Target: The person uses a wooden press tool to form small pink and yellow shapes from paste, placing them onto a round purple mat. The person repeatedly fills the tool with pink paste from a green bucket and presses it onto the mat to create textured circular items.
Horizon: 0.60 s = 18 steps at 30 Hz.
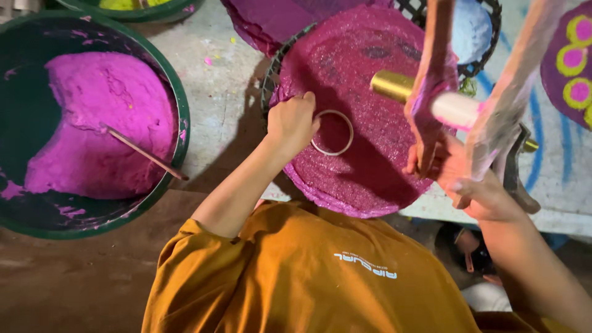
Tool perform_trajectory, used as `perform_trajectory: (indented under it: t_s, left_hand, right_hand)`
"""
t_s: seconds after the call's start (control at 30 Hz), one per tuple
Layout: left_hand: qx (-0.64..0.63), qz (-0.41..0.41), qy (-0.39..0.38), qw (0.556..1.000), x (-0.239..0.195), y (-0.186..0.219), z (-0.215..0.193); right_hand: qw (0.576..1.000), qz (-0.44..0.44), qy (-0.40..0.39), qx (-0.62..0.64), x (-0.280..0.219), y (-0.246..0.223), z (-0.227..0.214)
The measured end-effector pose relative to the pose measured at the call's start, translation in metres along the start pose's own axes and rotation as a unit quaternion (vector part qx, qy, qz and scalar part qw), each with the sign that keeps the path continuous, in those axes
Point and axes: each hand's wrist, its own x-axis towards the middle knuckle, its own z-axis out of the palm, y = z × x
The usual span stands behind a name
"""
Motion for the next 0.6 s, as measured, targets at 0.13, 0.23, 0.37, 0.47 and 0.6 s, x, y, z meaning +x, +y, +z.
perform_trajectory:
  t_s: [0.13,0.23,0.37,0.47,0.6]
  left_hand:
    - [-0.023,-0.016,-0.012,1.000,-0.004,-0.008,-0.001]
    - [-0.048,-0.011,0.017,0.999,0.000,-0.010,-0.024]
    - [-0.599,0.018,-0.053,0.799,0.015,-0.004,-0.061]
    - [-0.875,0.157,-0.196,0.414,0.013,-0.001,-0.082]
    - [-0.874,0.252,-0.197,0.364,0.015,0.013,-0.089]
  right_hand:
    - [0.999,0.008,0.037,0.023,0.007,-0.016,0.025]
    - [0.999,0.014,0.040,0.021,0.011,-0.019,0.033]
    - [0.995,0.052,-0.053,0.061,0.022,-0.019,0.042]
    - [0.965,0.244,-0.057,0.073,0.025,-0.012,0.059]
    - [0.953,0.210,-0.193,0.102,0.031,-0.020,0.064]
